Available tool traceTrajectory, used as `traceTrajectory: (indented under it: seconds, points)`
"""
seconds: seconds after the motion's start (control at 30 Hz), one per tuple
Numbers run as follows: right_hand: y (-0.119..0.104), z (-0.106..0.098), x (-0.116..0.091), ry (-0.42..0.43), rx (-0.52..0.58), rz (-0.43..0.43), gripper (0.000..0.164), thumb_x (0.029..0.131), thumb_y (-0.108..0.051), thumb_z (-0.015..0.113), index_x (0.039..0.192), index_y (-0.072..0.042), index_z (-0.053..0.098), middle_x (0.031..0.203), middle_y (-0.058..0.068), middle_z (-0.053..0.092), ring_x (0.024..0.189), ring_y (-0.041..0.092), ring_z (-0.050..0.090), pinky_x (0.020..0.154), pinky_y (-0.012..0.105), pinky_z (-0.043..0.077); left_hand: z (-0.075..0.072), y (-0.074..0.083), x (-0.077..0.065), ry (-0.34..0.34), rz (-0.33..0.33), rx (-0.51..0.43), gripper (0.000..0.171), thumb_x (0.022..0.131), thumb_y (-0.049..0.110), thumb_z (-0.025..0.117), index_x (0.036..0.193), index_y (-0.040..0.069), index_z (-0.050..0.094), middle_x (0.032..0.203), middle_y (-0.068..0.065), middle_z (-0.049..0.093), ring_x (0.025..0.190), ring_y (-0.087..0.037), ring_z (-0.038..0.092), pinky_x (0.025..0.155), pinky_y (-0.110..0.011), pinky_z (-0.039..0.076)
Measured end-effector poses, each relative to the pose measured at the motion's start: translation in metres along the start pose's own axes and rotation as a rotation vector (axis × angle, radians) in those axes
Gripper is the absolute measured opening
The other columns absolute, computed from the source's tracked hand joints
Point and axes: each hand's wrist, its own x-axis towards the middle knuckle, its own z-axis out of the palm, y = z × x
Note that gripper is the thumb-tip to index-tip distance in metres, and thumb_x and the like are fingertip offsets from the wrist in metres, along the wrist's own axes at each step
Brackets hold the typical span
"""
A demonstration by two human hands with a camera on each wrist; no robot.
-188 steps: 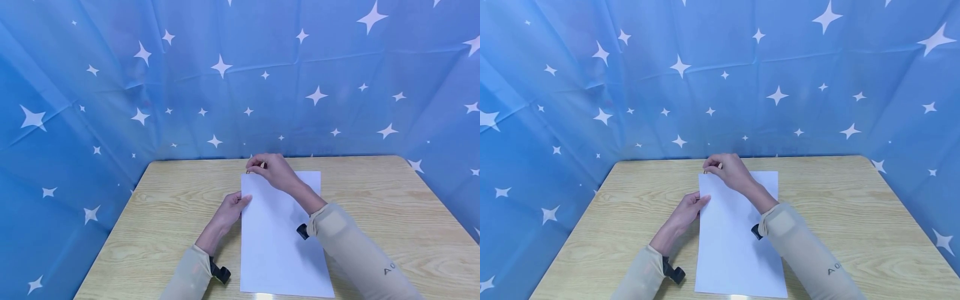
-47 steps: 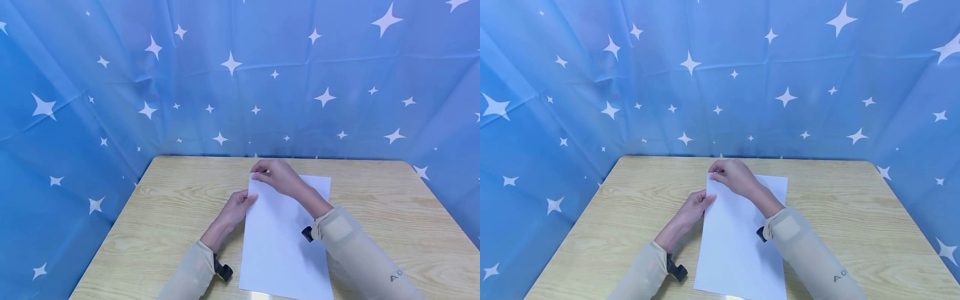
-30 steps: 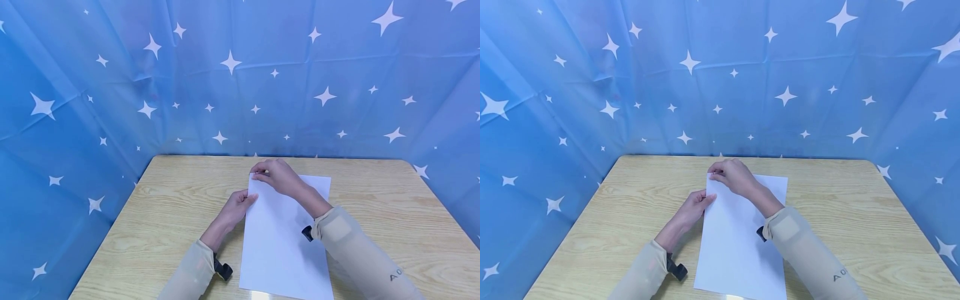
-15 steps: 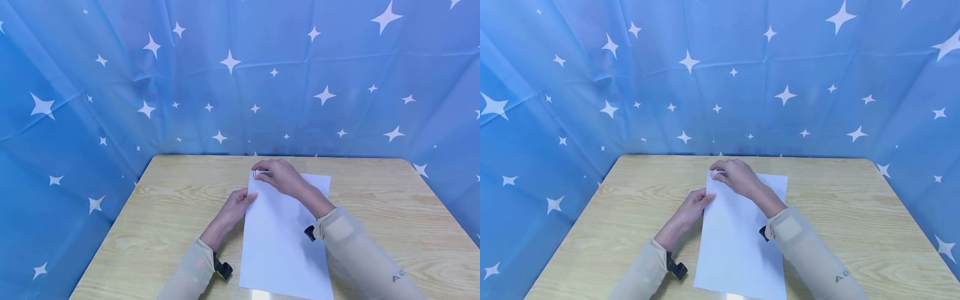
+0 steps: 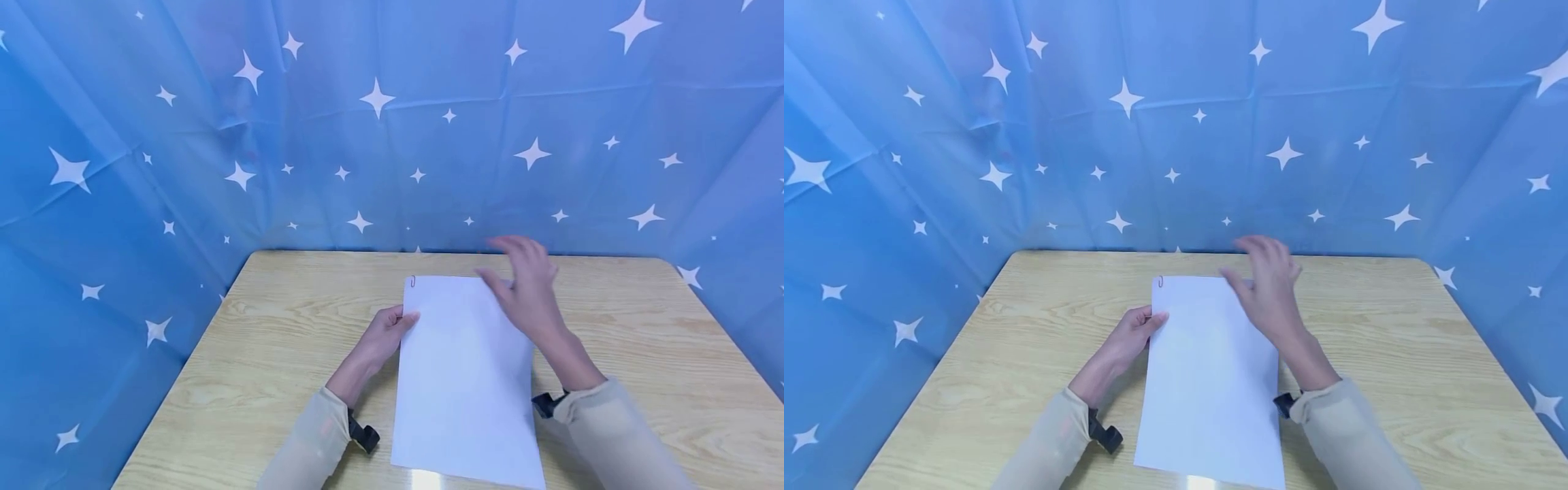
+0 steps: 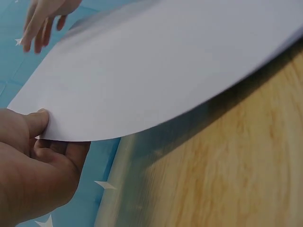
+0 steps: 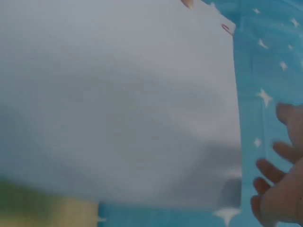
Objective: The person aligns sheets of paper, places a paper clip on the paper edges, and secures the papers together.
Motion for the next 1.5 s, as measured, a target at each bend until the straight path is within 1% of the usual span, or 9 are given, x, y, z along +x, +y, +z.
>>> traceTrajectory:
  seconds: [0.07,0.13,0.27,0.4,0.53,0.77,0.97,1.3,1.5]
  points:
    - [0.01,-0.012,-0.009,0.037,0.077,0.098,0.056,0.092,-0.021,0.069,0.139,-0.002,0.046,0.14,0.019,0.044,0.129,0.039,0.033,0.097,0.06,0.024,0.0,0.001,0.001,0.003,-0.005,0.0,0.031,0.102,0.03,0.051,0.122,0.01,0.065,0.103,-0.008,0.071,0.09,-0.024,0.069,0.079,-0.033,0.053]
    - [0.02,-0.025,-0.019,0.023,0.153,0.222,0.065,0.096,-0.026,0.064,0.148,-0.003,0.033,0.146,0.02,0.037,0.134,0.038,0.027,0.101,0.06,0.025,0.0,0.002,0.002,0.001,-0.007,-0.004,0.032,0.101,0.031,0.051,0.123,0.011,0.065,0.104,-0.008,0.071,0.09,-0.025,0.069,0.079,-0.034,0.054]
    - [0.037,-0.044,-0.037,-0.137,0.253,0.44,0.074,0.099,-0.04,0.055,0.154,-0.007,0.018,0.151,0.019,0.03,0.137,0.039,0.023,0.103,0.06,0.028,-0.001,0.002,0.001,0.004,-0.008,-0.014,0.034,0.101,0.031,0.051,0.123,0.008,0.064,0.105,-0.01,0.071,0.09,-0.024,0.069,0.077,-0.034,0.054]
    - [0.049,-0.051,-0.054,-0.354,0.316,0.539,0.07,0.1,-0.047,0.049,0.153,-0.008,0.024,0.144,0.019,0.041,0.127,0.037,0.043,0.099,0.047,0.04,-0.004,0.0,0.0,0.021,-0.008,-0.021,0.034,0.101,0.03,0.051,0.122,0.006,0.064,0.103,-0.011,0.071,0.088,-0.022,0.068,0.074,-0.032,0.054]
    - [0.057,-0.05,-0.07,-0.497,0.385,0.606,0.068,0.099,-0.048,0.051,0.147,-0.004,0.037,0.136,0.02,0.051,0.112,0.034,0.058,0.093,0.046,0.047,-0.006,-0.001,-0.001,0.025,0.001,-0.034,0.034,0.101,0.031,0.052,0.12,0.005,0.065,0.103,-0.012,0.071,0.086,-0.022,0.068,0.072,-0.031,0.054]
    - [0.066,-0.037,-0.085,-0.523,0.547,0.572,0.045,0.099,-0.026,0.059,0.125,0.01,0.054,0.106,0.018,0.064,0.088,0.024,0.066,0.081,0.04,0.054,-0.008,0.001,-0.001,0.03,0.008,-0.05,0.034,0.101,0.03,0.052,0.121,0.005,0.064,0.103,-0.012,0.071,0.087,-0.021,0.068,0.074,-0.031,0.053]
    - [0.064,-0.028,-0.087,-0.483,0.595,0.55,0.029,0.097,-0.025,0.062,0.097,0.004,0.061,0.082,0.013,0.058,0.075,0.021,0.061,0.071,0.04,0.056,-0.009,0.004,-0.001,0.008,0.0,-0.051,0.034,0.101,0.03,0.052,0.122,0.006,0.064,0.104,-0.012,0.071,0.088,-0.023,0.069,0.076,-0.033,0.054]
    - [0.066,-0.033,-0.088,-0.445,0.545,0.607,0.034,0.097,-0.027,0.062,0.106,0.006,0.062,0.085,0.011,0.057,0.074,0.02,0.06,0.07,0.037,0.056,-0.014,0.004,0.001,-0.037,-0.038,0.022,0.029,0.1,0.023,0.057,0.121,0.005,0.064,0.105,-0.012,0.07,0.091,-0.025,0.069,0.078,-0.041,0.055]
    - [0.071,-0.036,-0.089,-0.421,0.54,0.625,0.036,0.097,-0.026,0.062,0.11,0.007,0.062,0.088,0.012,0.058,0.075,0.019,0.06,0.071,0.037,0.056,-0.019,0.003,0.001,-0.032,-0.047,0.085,0.015,0.096,0.012,0.063,0.09,-0.002,0.062,0.077,-0.007,0.062,0.073,-0.021,0.065,0.074,-0.043,0.056]
